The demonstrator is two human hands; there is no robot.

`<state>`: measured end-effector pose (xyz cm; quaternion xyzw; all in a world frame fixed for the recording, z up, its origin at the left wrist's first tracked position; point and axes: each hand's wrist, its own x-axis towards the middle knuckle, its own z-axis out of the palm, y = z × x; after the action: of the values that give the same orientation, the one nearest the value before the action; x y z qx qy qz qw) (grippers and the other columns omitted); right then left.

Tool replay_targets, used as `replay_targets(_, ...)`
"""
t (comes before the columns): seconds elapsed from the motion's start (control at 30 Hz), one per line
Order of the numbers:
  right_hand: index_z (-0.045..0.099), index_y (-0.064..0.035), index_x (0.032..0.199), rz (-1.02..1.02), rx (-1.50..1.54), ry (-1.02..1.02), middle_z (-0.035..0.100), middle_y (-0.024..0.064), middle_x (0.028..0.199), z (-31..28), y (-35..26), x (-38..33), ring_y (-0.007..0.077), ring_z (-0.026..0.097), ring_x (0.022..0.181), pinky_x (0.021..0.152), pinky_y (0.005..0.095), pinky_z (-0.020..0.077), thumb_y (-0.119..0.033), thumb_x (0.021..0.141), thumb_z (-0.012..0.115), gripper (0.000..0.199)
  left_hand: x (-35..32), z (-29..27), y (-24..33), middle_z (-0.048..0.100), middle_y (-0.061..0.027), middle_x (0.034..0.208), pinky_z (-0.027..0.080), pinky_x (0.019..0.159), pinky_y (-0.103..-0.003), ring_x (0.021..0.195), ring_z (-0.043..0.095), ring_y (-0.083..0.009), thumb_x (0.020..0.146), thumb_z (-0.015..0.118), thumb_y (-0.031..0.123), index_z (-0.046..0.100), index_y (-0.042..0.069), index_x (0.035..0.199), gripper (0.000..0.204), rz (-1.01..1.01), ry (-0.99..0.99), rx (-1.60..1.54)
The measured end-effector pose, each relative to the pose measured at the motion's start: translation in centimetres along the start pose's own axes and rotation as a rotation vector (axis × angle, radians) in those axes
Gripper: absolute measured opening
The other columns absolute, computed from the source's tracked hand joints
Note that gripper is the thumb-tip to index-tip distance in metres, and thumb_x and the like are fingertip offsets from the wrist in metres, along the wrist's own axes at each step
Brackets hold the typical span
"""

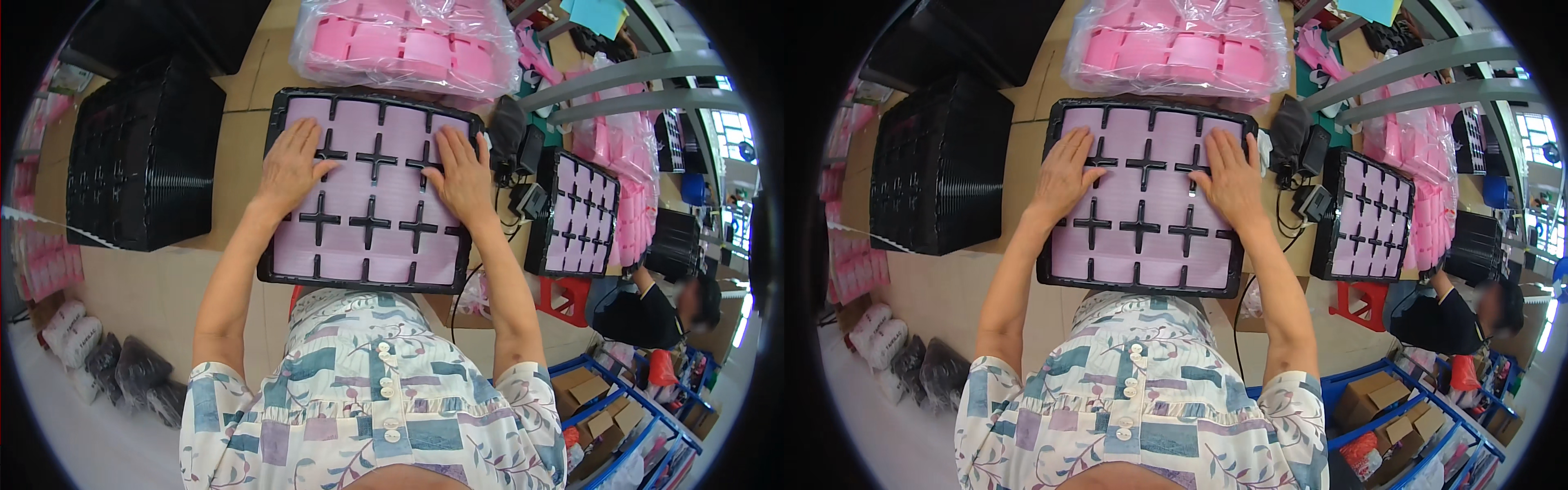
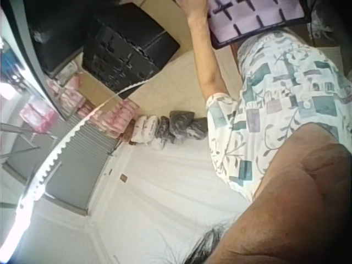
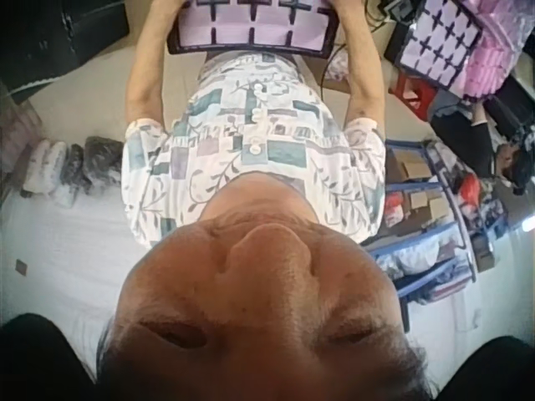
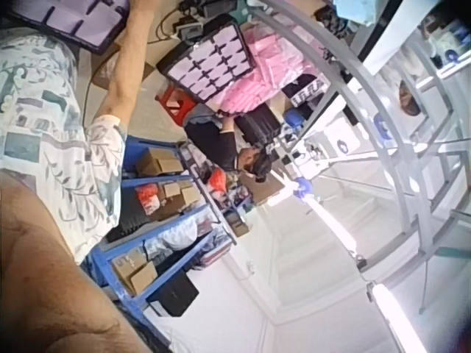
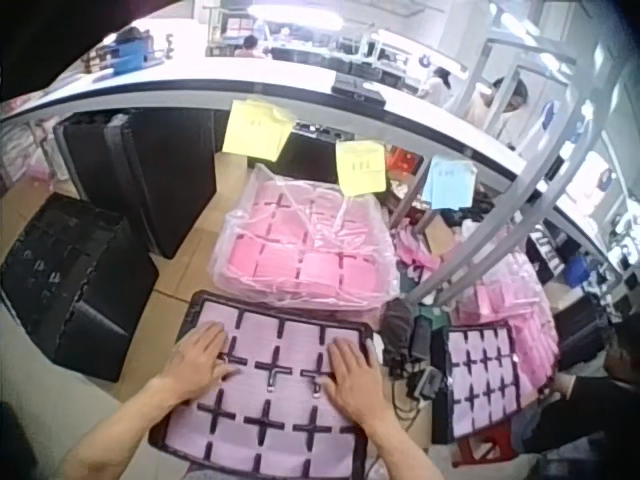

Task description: The person places pink plastic inserts into black plastic trays and secures them by applying adhesive labels. The person repeatedly picks up a pink insert, fits it into a black tray, and then applies a label from a strip to the tray's surface.

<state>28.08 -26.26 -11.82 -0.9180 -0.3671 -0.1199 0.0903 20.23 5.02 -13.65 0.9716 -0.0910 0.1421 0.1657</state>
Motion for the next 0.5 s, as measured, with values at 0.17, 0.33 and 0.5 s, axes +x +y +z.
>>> replay_targets(0.17, 0.054, -0.0023, 0.133, 0.061, 0.0, -0.009, 0.054, 0.0124, 0.138, 1.8, 1.9, 0.0, 0.0255, 0.048, 0.13, 0.116, 0.0546, 0.0179, -0.047, 0.088, 0.061, 0.064, -0.1, -0.1, -0.6, 0.055, -0.0196, 0.133, 0.042, 0.104, -0.043, 0.126, 0.05, -0.0357, 0.081, 0.073, 0.036, 0.057, -0.004, 0.124, 0.061, 0.017, 0.043, 0.015)
replay_targets(0.33, 0.056, -0.0037, 0.133, 0.11, -0.124, 0.008, 0.055, 0.0096, 0.138, 1.2, 1.3, 0.0, 0.0308, 0.041, 0.136, 0.115, 0.058, 0.0156, -0.048, 0.09, 0.059, 0.062, 0.4, -0.3, -0.2, 0.051, -0.0199, 0.139, 0.041, 0.105, -0.042, 0.127, 0.049, -0.0358, 0.084, 0.071, 0.036, 0.056, -0.002, 0.127, 0.059, -0.052, -0.002, 0.093)
replay_targets(0.5, 0.058, -0.0049, 0.131, 0.147, -0.08, 0.013, 0.056, 0.0086, 0.137, 1.4, 1.8, -1.1, 0.0324, 0.038, 0.137, 0.115, 0.0585, 0.0153, -0.046, 0.092, 0.058, 0.057, 1.0, -0.4, -0.8, 0.054, -0.0205, 0.134, 0.043, 0.101, -0.043, 0.123, 0.051, -0.0348, 0.086, 0.069, 0.03, 0.056, -0.004, 0.122, 0.051, -0.062, -0.028, 0.049)
